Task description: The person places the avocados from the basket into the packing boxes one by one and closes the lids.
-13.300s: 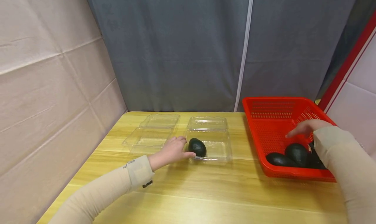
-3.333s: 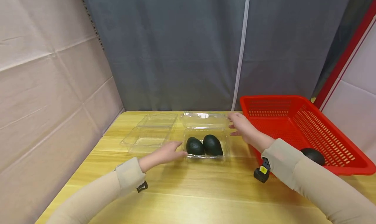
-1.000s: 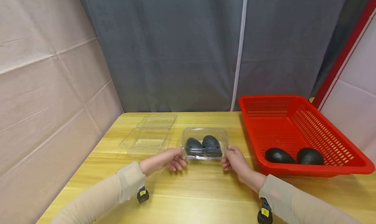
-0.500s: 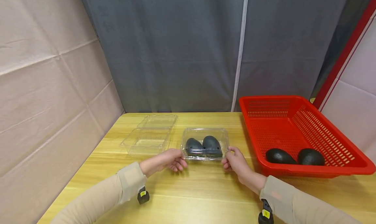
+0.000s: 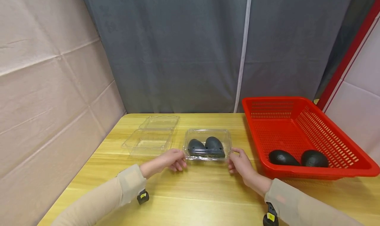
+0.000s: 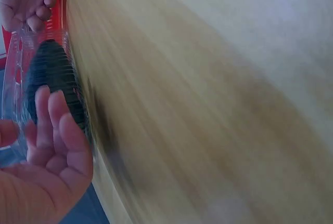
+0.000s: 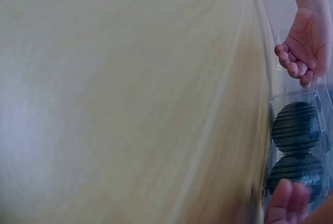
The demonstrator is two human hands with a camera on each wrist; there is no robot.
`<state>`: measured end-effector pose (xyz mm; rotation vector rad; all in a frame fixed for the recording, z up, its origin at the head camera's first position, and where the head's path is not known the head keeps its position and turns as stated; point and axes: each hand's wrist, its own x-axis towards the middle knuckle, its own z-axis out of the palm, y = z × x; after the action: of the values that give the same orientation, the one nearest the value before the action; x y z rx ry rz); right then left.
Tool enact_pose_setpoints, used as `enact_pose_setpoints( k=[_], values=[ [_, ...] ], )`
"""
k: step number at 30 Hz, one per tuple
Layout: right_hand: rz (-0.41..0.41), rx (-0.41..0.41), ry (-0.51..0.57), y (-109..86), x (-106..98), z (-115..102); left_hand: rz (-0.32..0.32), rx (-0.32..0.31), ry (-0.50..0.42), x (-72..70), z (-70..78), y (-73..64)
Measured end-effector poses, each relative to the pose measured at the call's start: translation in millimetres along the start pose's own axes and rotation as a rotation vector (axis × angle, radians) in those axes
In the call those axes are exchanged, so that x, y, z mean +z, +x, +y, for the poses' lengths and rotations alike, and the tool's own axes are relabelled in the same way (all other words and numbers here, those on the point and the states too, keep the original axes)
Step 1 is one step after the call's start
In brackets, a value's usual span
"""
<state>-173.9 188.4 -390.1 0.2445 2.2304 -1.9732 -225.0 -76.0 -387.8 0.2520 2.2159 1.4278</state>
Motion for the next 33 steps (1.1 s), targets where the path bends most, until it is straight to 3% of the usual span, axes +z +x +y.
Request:
enact_pose_setpoints(
  k=[3, 7, 11, 14, 18, 20, 23, 26, 28, 33],
  values=[
    [0.017, 0.004, -0.078, -2.5, -4.3, -2.1, 0.070, 0.048, 0.057, 1.1, 0.3, -3.2],
    [0.008, -0.048, -0.190, -5.7, -6.6, -7.9, 0.187, 0.131, 0.207, 4.0, 1.8, -8.5],
    [0.023, -0.178, -0.313, -12.7, -6.9, -13.3, 0.280, 0.256, 0.420, 8.4, 5.8, -12.7],
    [0.054, -0.347, -0.455, -17.4, -7.3, -15.8, 0.322, 0.390, 0.669, 11.9, 9.2, -15.2],
    [0.116, -0.634, -0.657, -21.6, -7.6, -16.8, 0.399, 0.637, 1.034, 19.1, 11.8, -14.2],
    [0.157, -0.782, -0.759, -22.8, -8.8, -17.1, 0.435, 0.753, 1.156, 23.5, 12.2, -11.6],
    [0.227, -1.009, -0.935, -22.1, -13.9, -19.1, 0.442, 0.865, 1.248, 30.0, 15.2, -8.5],
    [0.294, -1.157, -1.117, -21.7, -22.4, -23.1, 0.398, 0.897, 1.289, 35.7, 20.4, -7.7],
    [0.336, -1.184, -1.201, -22.8, -29.2, -25.9, 0.367, 0.887, 1.311, 38.9, 23.9, -7.9],
    [0.401, -1.066, -1.256, -25.4, -46.2, -30.5, 0.333, 0.836, 1.357, 43.9, 28.8, -9.0]
  ],
)
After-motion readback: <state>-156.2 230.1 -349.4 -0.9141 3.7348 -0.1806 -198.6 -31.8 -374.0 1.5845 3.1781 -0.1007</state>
